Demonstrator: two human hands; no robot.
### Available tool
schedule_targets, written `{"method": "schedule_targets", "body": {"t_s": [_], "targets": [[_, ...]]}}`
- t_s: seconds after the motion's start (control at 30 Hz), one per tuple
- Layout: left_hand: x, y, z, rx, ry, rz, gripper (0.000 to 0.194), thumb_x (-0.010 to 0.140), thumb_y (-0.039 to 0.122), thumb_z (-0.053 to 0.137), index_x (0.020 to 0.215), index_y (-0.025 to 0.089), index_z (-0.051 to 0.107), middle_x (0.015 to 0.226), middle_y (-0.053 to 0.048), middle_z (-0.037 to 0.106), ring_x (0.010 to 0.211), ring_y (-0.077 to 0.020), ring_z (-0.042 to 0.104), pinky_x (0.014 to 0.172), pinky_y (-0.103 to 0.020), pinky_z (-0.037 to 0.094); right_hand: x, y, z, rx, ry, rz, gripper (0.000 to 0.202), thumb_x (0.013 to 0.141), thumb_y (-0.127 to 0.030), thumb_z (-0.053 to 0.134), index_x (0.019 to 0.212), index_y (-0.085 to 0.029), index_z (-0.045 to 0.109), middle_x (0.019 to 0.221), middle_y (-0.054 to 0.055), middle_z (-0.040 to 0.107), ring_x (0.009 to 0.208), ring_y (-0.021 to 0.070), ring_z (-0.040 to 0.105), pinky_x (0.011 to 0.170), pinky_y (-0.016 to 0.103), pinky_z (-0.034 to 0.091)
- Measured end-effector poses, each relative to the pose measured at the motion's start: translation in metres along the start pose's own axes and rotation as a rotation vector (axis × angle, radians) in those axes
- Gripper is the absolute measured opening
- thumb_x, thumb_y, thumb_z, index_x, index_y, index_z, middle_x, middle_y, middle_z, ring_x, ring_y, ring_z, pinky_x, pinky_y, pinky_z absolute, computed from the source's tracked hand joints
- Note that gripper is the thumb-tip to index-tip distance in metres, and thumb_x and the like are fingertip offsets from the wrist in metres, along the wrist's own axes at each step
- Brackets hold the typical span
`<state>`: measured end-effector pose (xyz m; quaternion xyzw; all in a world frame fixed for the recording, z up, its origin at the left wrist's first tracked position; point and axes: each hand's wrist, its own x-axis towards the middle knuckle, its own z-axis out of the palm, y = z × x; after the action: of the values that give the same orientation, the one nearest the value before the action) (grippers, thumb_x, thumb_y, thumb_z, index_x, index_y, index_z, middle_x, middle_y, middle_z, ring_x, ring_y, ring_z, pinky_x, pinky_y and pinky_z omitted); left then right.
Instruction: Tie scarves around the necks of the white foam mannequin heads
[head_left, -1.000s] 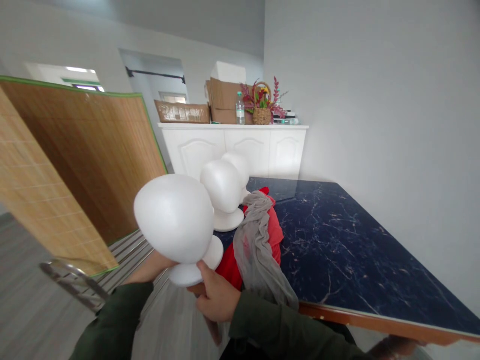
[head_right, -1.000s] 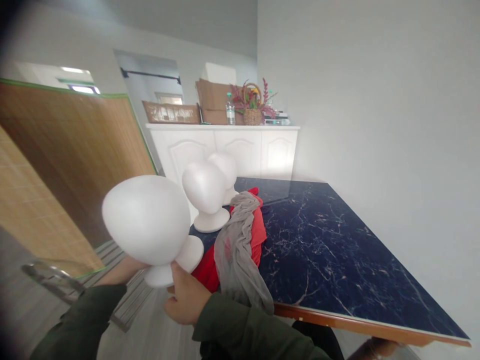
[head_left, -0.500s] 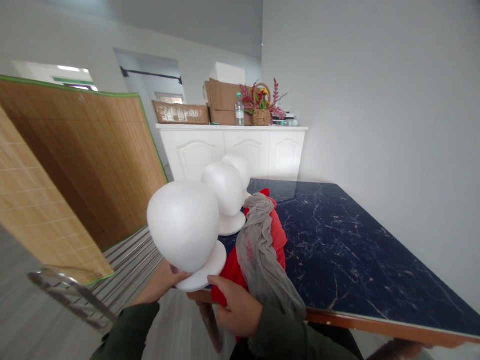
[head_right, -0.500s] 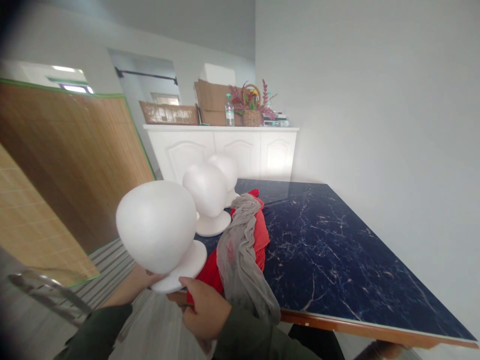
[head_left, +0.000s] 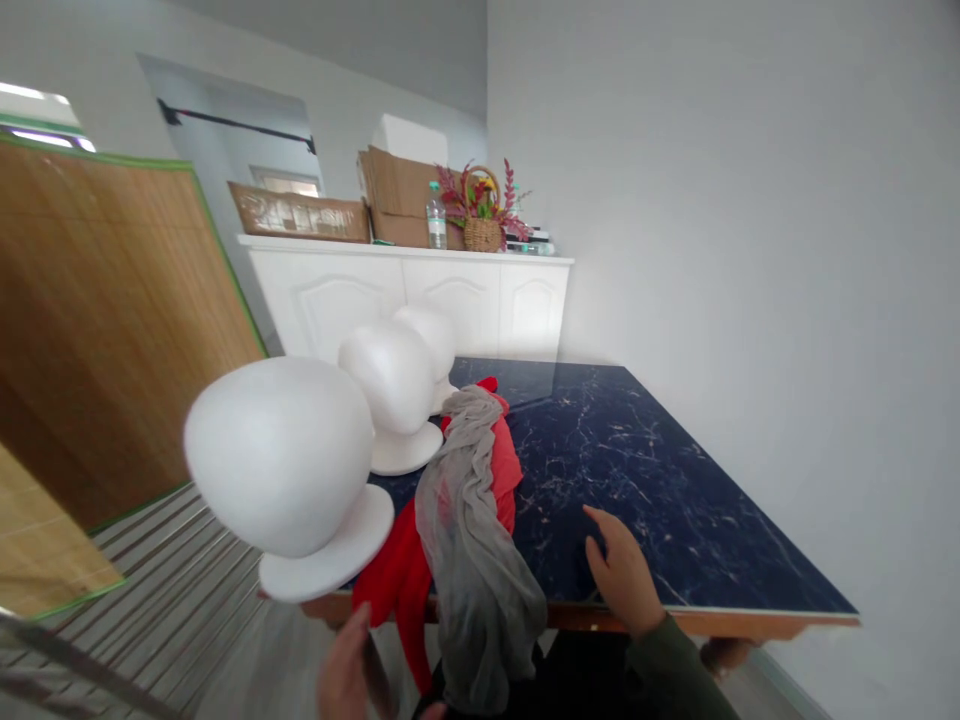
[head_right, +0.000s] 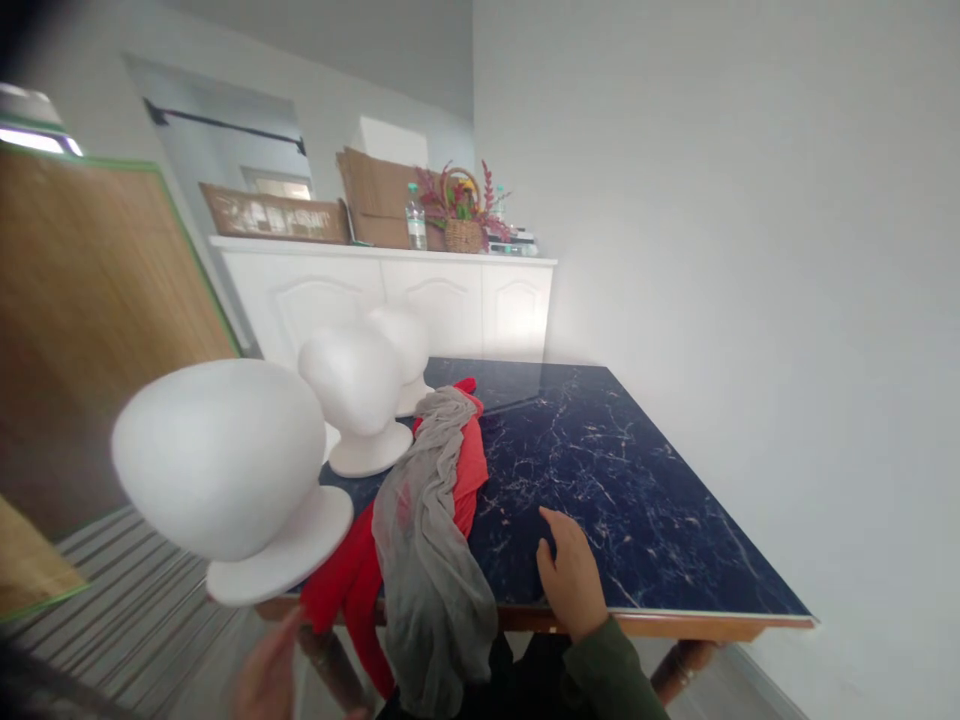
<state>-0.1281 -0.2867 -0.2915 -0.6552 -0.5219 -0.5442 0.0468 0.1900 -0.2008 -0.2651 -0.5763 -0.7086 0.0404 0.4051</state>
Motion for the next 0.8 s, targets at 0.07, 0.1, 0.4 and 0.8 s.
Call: {"method": "schedule_targets", "body": {"t_s": [0.07, 0.1, 0.4, 0.8], "targets": [[0.01, 0.048, 0.031, -0.122, -0.266, 0.373, 0.054, 0.072, 0.031, 0.062, 0.123, 0.025, 0.044, 0.113, -0.008, 0.059, 0.109, -0.0254, 0.055, 0.099, -0.045, 0.042, 0.001, 0.01, 0.002, -0.122, -0.051, -0.04, 0.04, 0.082, -0.015, 0.038, 0.117, -0.011, 0.055, 0.121, 0.013, 0.057, 0.116, 0.0227, 0.049, 0.101, 0.043, 0.037], [0.02, 0.07, 0.049, -0.168, -0.424, 0.479, 0.046, 0.078, 0.024, 0.055, 0.122, 0.027, 0.045, 0.114, -0.006, 0.06, 0.11, -0.0214, 0.054, 0.101, -0.042, 0.04, 0.0, 0.012, 0.005, -0.172, -0.085, -0.053, 0.039, 0.082, -0.015, 0.038, 0.116, -0.011, 0.056, 0.121, 0.012, 0.057, 0.118, 0.0231, 0.047, 0.102, 0.043, 0.036], [0.066, 0.128, 0.197, -0.034, -0.813, 0.135, 0.047, 0.088, 0.032, 0.037, 0.129, 0.008, 0.043, 0.135, -0.016, 0.043, 0.127, -0.0245, 0.037, 0.107, -0.045, 0.029, -0.011, 0.023, 0.022, -0.44, -0.241, -0.208, 0.049, 0.083, -0.02, 0.047, 0.132, -0.018, 0.043, 0.132, 0.01, 0.048, 0.126, 0.0234, 0.037, 0.105, 0.041, 0.028], [0.056, 0.12, 0.196, -0.011, -0.829, 0.125, 0.049, 0.089, 0.035, 0.034, 0.133, 0.013, 0.039, 0.14, -0.012, 0.038, 0.131, -0.0212, 0.032, 0.109, -0.043, 0.025, -0.011, 0.027, 0.028, -0.303, -0.195, -0.189, 0.048, 0.083, -0.021, 0.047, 0.131, -0.018, 0.044, 0.131, 0.009, 0.05, 0.124, 0.0235, 0.039, 0.105, 0.041, 0.028]]}}
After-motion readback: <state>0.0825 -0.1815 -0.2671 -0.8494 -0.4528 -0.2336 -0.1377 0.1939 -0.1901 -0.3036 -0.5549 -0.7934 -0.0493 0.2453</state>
